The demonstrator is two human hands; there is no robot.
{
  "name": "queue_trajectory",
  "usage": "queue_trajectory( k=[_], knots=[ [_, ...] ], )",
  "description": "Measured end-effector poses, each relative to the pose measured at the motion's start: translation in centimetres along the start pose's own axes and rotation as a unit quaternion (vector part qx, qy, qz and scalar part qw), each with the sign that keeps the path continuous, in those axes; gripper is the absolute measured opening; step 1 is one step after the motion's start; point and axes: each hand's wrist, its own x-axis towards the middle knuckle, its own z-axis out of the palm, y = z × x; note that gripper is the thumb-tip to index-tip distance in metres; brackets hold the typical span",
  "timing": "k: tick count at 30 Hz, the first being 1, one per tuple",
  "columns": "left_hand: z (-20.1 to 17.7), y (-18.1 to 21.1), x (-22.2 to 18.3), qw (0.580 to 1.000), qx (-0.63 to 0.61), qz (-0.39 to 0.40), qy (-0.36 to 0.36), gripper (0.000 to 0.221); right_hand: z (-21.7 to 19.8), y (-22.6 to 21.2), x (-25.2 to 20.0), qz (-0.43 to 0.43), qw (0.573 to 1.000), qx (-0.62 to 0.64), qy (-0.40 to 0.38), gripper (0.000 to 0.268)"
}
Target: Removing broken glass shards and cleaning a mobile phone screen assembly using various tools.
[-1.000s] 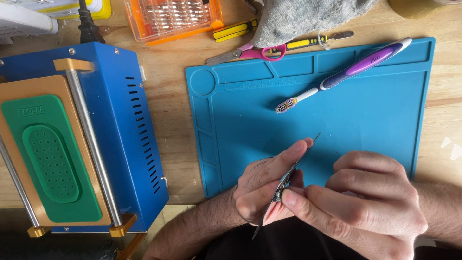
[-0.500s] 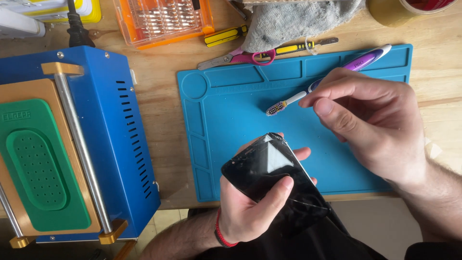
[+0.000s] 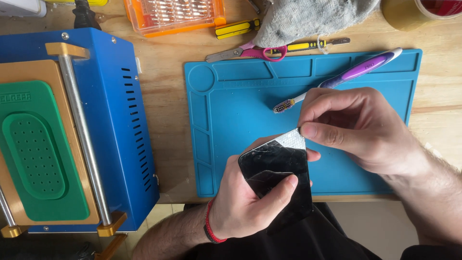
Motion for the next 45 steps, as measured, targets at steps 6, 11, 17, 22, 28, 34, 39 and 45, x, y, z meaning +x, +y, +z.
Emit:
queue_trajectory(
  k=[6,11,17,22,28,34,39,45],
  knots=[
    [-0.8,-0.6,0.5,0.991,0.126,0.051,0.013,0.027,2.1,-0.8,-0.3,-0.144,0.921,-0.339,0.125,0.006],
    [-0.3,-1.8,0.3,0.987,0.15,0.023,0.051,0.042,2.0,1.4,-1.0,-0.261,0.858,-0.415,0.151,0.013],
    [-0.5,-1.5,0.3,0.994,0.104,0.015,0.019,0.03,2.0,0.1,-0.2,-0.157,0.925,-0.322,0.123,0.012],
    [-1.0,-1.8,0.3,0.983,-0.163,-0.075,-0.048,0.032,0.7,0.5,0.8,-0.033,0.995,-0.086,0.028,0.015],
    [-1.9,-2.0,0.3,0.978,-0.183,-0.092,-0.044,0.042,0.9,1.5,0.5,-0.162,0.929,-0.324,0.079,0.008],
    [-2.2,-1.8,0.1,0.917,-0.358,-0.16,-0.066,0.054,0.7,2.3,0.1,-0.25,0.884,-0.38,0.105,0.01],
    [-1.6,-2.8,0.3,0.947,-0.311,-0.063,-0.053,0.051,1.9,0.9,0.5,-0.143,0.964,-0.209,0.085,0.007],
    [-2.0,-0.5,0.6,0.998,0.059,-0.013,0.014,0.039,0.7,1.3,0.1,-0.199,0.927,-0.309,0.073,0.009]
  ],
)
